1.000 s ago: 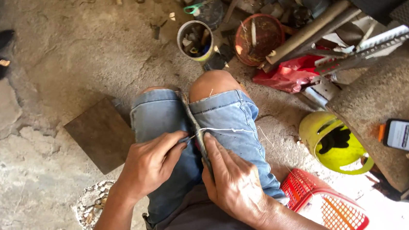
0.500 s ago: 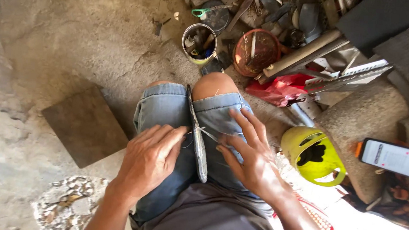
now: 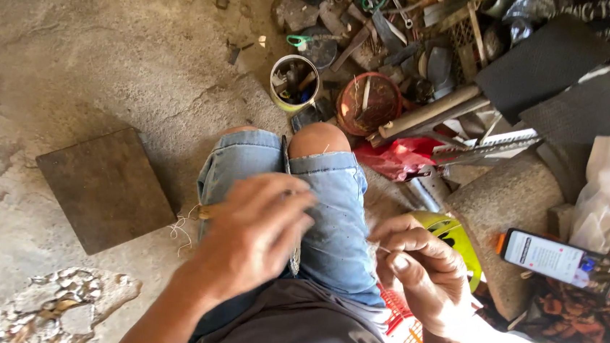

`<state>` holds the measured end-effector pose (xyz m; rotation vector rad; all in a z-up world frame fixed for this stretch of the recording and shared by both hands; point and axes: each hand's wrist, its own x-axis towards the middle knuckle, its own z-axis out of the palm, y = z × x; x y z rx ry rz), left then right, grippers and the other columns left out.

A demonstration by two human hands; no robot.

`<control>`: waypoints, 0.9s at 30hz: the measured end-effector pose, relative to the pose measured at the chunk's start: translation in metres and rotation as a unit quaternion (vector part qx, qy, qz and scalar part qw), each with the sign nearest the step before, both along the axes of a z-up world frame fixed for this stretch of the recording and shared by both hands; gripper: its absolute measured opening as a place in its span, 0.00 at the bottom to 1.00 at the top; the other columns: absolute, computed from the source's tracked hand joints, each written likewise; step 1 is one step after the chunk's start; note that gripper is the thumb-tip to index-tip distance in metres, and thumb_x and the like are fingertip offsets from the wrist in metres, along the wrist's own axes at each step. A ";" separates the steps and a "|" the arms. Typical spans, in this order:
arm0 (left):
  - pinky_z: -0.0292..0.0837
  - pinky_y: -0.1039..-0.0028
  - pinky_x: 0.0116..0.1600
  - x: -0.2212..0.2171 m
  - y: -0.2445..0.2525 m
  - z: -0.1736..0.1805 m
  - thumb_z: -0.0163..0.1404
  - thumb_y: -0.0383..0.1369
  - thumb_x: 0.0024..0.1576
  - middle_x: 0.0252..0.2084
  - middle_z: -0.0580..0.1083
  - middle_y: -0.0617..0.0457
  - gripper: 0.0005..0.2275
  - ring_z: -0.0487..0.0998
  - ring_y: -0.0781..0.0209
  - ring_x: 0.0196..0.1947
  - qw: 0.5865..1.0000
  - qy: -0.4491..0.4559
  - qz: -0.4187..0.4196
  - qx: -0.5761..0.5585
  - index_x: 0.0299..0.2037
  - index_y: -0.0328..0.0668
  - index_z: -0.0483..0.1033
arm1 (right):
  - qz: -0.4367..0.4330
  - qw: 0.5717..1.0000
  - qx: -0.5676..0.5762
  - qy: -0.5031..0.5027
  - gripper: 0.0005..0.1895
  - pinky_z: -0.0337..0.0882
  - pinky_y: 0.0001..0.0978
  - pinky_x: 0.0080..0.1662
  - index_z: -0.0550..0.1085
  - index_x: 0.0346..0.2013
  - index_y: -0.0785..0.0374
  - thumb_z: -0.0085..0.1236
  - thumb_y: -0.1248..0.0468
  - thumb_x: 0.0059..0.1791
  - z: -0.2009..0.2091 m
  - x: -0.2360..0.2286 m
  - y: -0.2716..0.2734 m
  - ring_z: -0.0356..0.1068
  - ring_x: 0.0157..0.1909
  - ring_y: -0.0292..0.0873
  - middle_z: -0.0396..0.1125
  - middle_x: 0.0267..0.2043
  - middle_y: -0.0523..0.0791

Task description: Hand-stitching a shoe sole using a needle and thread

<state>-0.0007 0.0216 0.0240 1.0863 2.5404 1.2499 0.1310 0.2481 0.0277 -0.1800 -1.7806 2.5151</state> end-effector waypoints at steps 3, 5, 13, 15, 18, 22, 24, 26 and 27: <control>0.66 0.56 0.59 0.001 0.015 0.008 0.51 0.32 0.64 0.55 0.73 0.43 0.11 0.74 0.46 0.56 0.993 -0.030 -0.098 0.066 0.54 0.38 0.74 | -0.043 0.999 0.004 -0.011 0.09 0.62 0.23 0.26 0.74 0.46 0.70 0.55 0.67 0.54 -0.001 -0.003 -0.003 0.60 0.23 0.39 0.64 0.37 0.52; 0.66 0.55 0.55 0.004 0.023 0.000 0.51 0.34 0.63 0.46 0.76 0.46 0.07 0.74 0.46 0.55 0.987 -0.056 -0.125 0.079 0.38 0.40 0.77 | -0.086 0.996 -0.011 -0.033 0.06 0.57 0.21 0.22 0.75 0.42 0.67 0.58 0.67 0.52 -0.002 0.000 -0.002 0.61 0.24 0.38 0.65 0.34 0.53; 0.62 0.60 0.53 -0.005 0.029 -0.009 0.54 0.31 0.60 0.48 0.74 0.50 0.03 0.73 0.51 0.50 0.995 -0.049 -0.075 0.046 0.36 0.45 0.80 | -0.032 0.997 -0.056 0.044 0.08 0.78 0.39 0.37 0.70 0.42 0.69 0.52 0.64 0.58 -0.012 -0.006 -0.008 0.75 0.37 0.57 0.64 0.51 0.63; 0.62 0.60 0.53 -0.006 0.022 -0.007 0.56 0.31 0.59 0.49 0.75 0.50 0.02 0.74 0.51 0.52 0.997 -0.042 -0.058 0.039 0.35 0.46 0.80 | -0.034 0.996 -0.064 0.048 0.08 0.80 0.43 0.39 0.69 0.42 0.70 0.50 0.66 0.58 -0.012 -0.010 -0.010 0.75 0.34 0.59 0.67 0.39 0.61; 0.63 0.56 0.61 -0.008 -0.004 -0.009 0.54 0.34 0.62 0.55 0.74 0.47 0.09 0.75 0.45 0.54 0.998 -0.051 -0.004 0.029 0.50 0.43 0.78 | -0.146 0.978 0.134 -0.068 0.07 0.81 0.34 0.42 0.72 0.37 0.60 0.53 0.61 0.56 -0.007 -0.018 -0.003 0.76 0.29 0.39 0.73 0.29 0.48; 0.65 0.58 0.48 -0.001 -0.039 -0.036 0.55 0.37 0.61 0.49 0.75 0.49 0.10 0.73 0.49 0.48 0.990 0.036 0.062 -0.121 0.47 0.43 0.80 | -0.052 0.935 0.321 -0.140 0.07 0.82 0.28 0.40 0.77 0.44 0.71 0.53 0.72 0.53 -0.018 -0.029 -0.001 0.78 0.33 0.42 0.75 0.37 0.52; 0.65 0.57 0.47 0.005 -0.042 -0.046 0.57 0.40 0.60 0.48 0.74 0.49 0.11 0.73 0.48 0.47 0.988 0.031 0.051 -0.142 0.45 0.43 0.81 | -0.018 0.924 0.349 -0.154 0.08 0.82 0.28 0.41 0.78 0.44 0.68 0.53 0.71 0.53 -0.024 -0.037 -0.016 0.78 0.34 0.41 0.75 0.40 0.50; 0.67 0.61 0.45 0.010 -0.038 -0.057 0.60 0.33 0.55 0.43 0.74 0.52 0.03 0.75 0.48 0.44 0.988 0.078 0.076 -0.109 0.38 0.51 0.82 | 0.016 0.910 0.401 -0.108 0.09 0.80 0.42 0.39 0.79 0.46 0.70 0.59 0.71 0.51 -0.027 -0.046 -0.035 0.82 0.36 0.52 0.77 0.33 0.55; 0.67 0.61 0.45 0.012 -0.036 -0.060 0.60 0.33 0.55 0.43 0.74 0.52 0.03 0.75 0.48 0.44 0.988 0.077 0.078 -0.111 0.38 0.51 0.82 | 0.018 0.910 0.400 -0.107 0.09 0.80 0.42 0.39 0.79 0.46 0.70 0.59 0.71 0.51 -0.031 -0.047 -0.038 0.82 0.36 0.52 0.77 0.33 0.55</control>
